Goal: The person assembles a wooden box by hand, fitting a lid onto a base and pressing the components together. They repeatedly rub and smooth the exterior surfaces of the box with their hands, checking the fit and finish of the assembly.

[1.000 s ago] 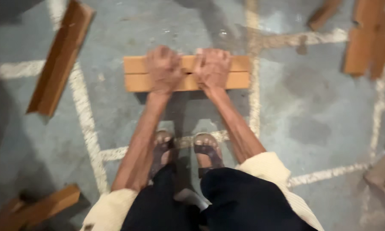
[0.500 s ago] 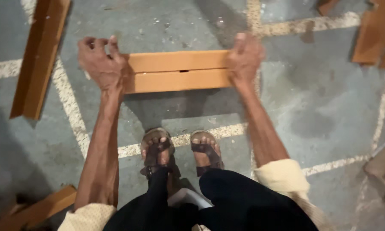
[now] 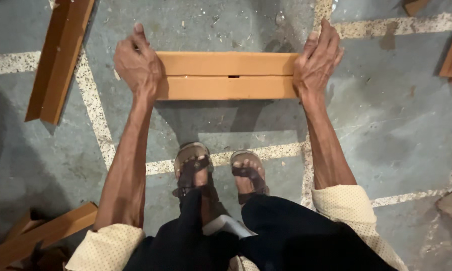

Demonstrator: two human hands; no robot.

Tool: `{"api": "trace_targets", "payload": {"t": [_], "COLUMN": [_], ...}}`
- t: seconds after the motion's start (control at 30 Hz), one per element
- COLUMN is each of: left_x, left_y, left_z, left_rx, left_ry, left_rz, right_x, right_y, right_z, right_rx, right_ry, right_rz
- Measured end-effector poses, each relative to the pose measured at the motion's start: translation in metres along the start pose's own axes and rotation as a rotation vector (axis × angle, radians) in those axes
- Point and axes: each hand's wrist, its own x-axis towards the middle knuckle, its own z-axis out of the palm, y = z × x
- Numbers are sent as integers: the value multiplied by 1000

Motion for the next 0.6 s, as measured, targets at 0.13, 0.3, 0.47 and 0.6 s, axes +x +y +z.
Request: {"api": "trace_targets", "payload": {"t": [0.13,0.3,0.47,0.6], "left_x": [3,4,-1,-3], "left_y": [-1,-10,-10,-27], "left_z": [7,11,14,20], "left_rx": [62,80,62,52], "left_ry": [4,63,72,-25], "left_rz": [20,39,27,-5], "right_x": [3,-34,-45,-24], "right_y": [-12,-103,-143,-75], "right_z": [-1,39,48,38], "right_rx": [-188,-152,-57,-85], "right_ry": [-2,-243,-225,-65], "right_rz": [-63,-215,-377,-316]}}
